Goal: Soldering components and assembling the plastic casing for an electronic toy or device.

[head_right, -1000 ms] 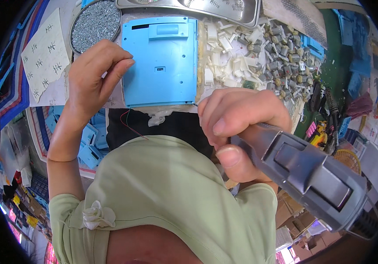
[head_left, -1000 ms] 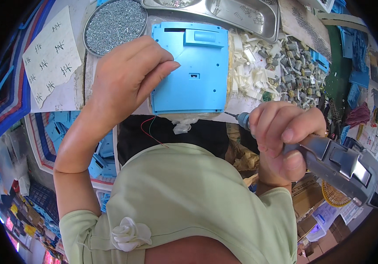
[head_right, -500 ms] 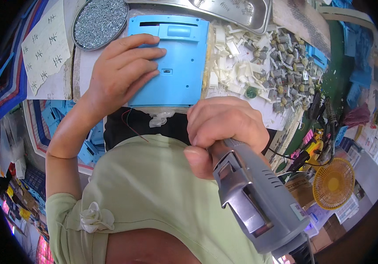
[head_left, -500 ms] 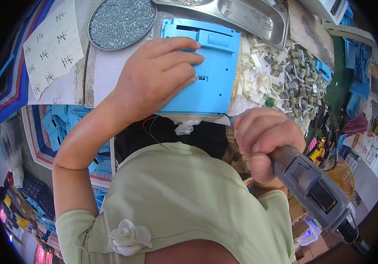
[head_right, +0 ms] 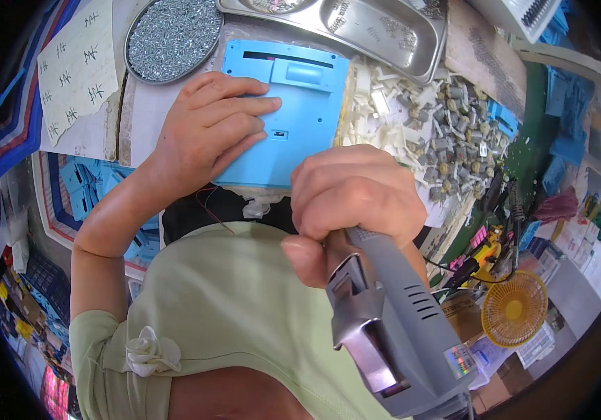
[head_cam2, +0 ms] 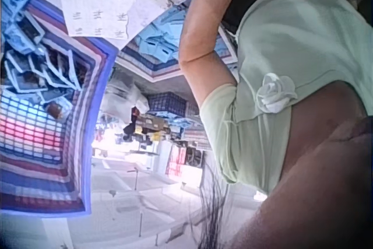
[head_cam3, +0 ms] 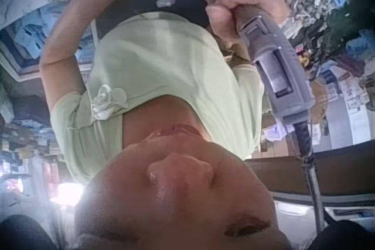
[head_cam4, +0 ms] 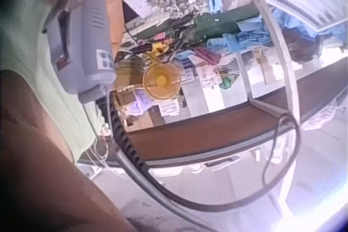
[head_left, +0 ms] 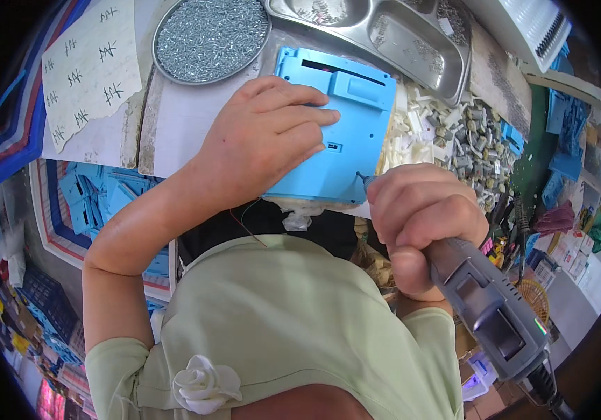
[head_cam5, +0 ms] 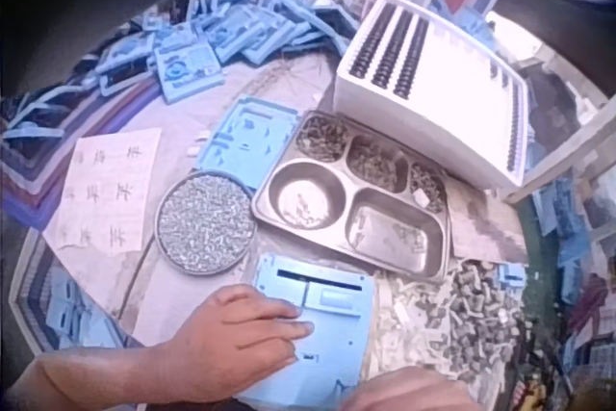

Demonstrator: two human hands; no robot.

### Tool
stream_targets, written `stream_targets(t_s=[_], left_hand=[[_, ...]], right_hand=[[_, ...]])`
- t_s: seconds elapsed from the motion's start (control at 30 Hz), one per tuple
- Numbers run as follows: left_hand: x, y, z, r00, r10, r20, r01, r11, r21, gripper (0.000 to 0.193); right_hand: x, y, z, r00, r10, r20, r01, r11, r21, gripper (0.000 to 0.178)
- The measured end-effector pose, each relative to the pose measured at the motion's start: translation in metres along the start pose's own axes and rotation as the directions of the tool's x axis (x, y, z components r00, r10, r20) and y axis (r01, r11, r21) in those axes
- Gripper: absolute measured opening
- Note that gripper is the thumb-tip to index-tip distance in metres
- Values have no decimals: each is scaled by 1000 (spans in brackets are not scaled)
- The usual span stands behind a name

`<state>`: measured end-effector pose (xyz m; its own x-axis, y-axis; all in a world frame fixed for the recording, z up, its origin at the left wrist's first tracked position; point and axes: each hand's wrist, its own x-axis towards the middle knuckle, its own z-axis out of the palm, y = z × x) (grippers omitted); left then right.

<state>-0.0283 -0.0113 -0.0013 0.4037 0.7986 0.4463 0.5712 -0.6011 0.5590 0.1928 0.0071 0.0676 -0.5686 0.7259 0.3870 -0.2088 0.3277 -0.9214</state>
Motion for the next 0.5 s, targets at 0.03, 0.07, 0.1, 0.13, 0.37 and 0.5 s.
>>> stream_targets(t_s=[0.03,0.07,0.1,0.13,0.37,0.5], left_hand=[[-1,-1,0,1000,-5,4,5,1000,2,15],[-1,-2,0,1000,-11,7,11,1000,4,15],[2,-3,-1,1000,-5,6,5,1000,4,15],[2,-3,-1,1000,-8,7,8,1000,-2,15],[1,-5,0,1000,-30,-5,30,998,-51,15],[-1,-4,0,1000,-28,9,28,996,-85,16]], right_hand=[[0,0,-1,1000,22,5,-22,1000,0,35],[2,0,-4,999,28,23,-29,999,17,35],[4,-1,-8,999,34,42,-35,999,31,34],[10,-1,-16,997,23,75,-28,998,63,34],[30,18,-31,999,-8,-52,12,997,81,23],[32,21,-30,1000,-12,17,11,998,69,22]])
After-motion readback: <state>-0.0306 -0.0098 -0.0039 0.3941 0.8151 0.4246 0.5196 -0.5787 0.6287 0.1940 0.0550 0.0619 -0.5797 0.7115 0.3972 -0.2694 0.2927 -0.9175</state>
